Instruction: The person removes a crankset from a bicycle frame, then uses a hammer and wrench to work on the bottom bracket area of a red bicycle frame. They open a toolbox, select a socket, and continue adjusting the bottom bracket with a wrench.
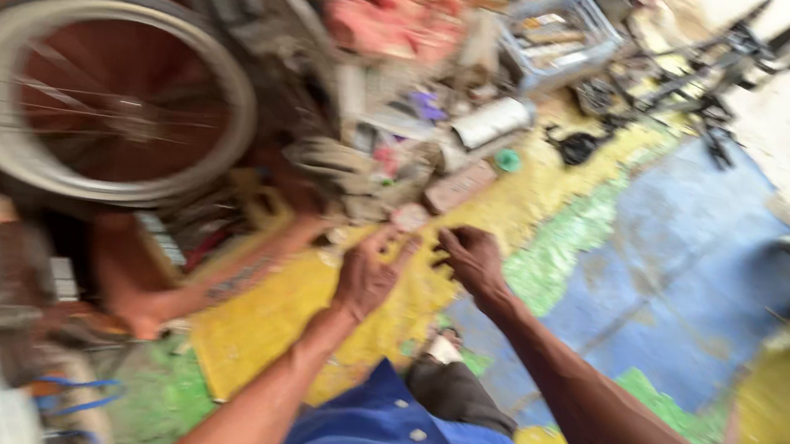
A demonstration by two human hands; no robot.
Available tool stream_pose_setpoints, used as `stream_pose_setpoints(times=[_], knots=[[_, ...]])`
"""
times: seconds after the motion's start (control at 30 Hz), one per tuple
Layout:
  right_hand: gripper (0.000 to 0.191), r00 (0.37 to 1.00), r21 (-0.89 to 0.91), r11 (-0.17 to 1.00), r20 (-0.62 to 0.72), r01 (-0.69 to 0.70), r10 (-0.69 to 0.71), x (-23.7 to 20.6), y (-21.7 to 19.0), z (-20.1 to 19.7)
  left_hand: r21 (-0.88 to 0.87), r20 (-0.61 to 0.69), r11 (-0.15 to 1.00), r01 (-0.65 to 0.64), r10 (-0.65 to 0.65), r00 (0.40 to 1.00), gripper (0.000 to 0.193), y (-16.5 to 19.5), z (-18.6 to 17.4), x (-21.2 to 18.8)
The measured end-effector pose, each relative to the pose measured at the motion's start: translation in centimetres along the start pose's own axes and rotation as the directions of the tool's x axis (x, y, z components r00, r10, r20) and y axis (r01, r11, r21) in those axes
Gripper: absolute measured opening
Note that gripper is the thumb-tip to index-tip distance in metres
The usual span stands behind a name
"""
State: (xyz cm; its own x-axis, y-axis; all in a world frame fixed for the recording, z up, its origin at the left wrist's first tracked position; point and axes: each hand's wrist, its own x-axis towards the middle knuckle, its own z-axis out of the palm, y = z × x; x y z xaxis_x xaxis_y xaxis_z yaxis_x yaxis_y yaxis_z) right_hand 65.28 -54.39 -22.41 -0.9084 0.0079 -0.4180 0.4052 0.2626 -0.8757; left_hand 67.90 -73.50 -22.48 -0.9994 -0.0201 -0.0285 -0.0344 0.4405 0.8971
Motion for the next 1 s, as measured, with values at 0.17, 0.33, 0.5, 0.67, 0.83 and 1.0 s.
stream_pose_setpoints(times=[0.17,0.33,0.5,0.67,0.83,1.0], knots=[[0.044,0.994,-0.160,0.983,-0.051,0.092,-0.101,5.0,0.6,-9.1,-0.064,0.000,0.998,0.014,-0.014,1.000,0.065,3.2,9.2,3.7],[0.047,0.996,-0.127,0.991,-0.061,0.052,-0.060,9.2,2.4,-13.4,-0.049,0.035,0.998,-0.049,0.051,0.998,0.065,4.9,14.7,8.8],[0.051,0.994,-0.094,0.995,-0.106,0.024,-0.034,14.6,6.3,-14.3,-0.012,0.100,1.000,-0.020,0.021,0.995,0.074,2.0,19.5,13.7],[0.056,0.957,-0.391,0.909,-0.180,0.143,-0.228,21.4,12.5,-12.9,0.144,0.157,0.984,-0.104,0.081,0.984,0.083,-6.4,25.3,19.0],[0.062,0.889,-0.548,0.788,-0.162,0.279,-0.428,27.2,19.1,-11.6,0.339,0.178,0.892,-0.298,0.250,0.952,0.087,-15.1,29.8,22.9],[0.068,0.939,-0.524,0.840,-0.200,0.140,-0.281,34.7,26.7,-10.5,0.423,0.288,0.864,-0.272,0.156,0.945,0.079,-23.6,33.2,26.3]])
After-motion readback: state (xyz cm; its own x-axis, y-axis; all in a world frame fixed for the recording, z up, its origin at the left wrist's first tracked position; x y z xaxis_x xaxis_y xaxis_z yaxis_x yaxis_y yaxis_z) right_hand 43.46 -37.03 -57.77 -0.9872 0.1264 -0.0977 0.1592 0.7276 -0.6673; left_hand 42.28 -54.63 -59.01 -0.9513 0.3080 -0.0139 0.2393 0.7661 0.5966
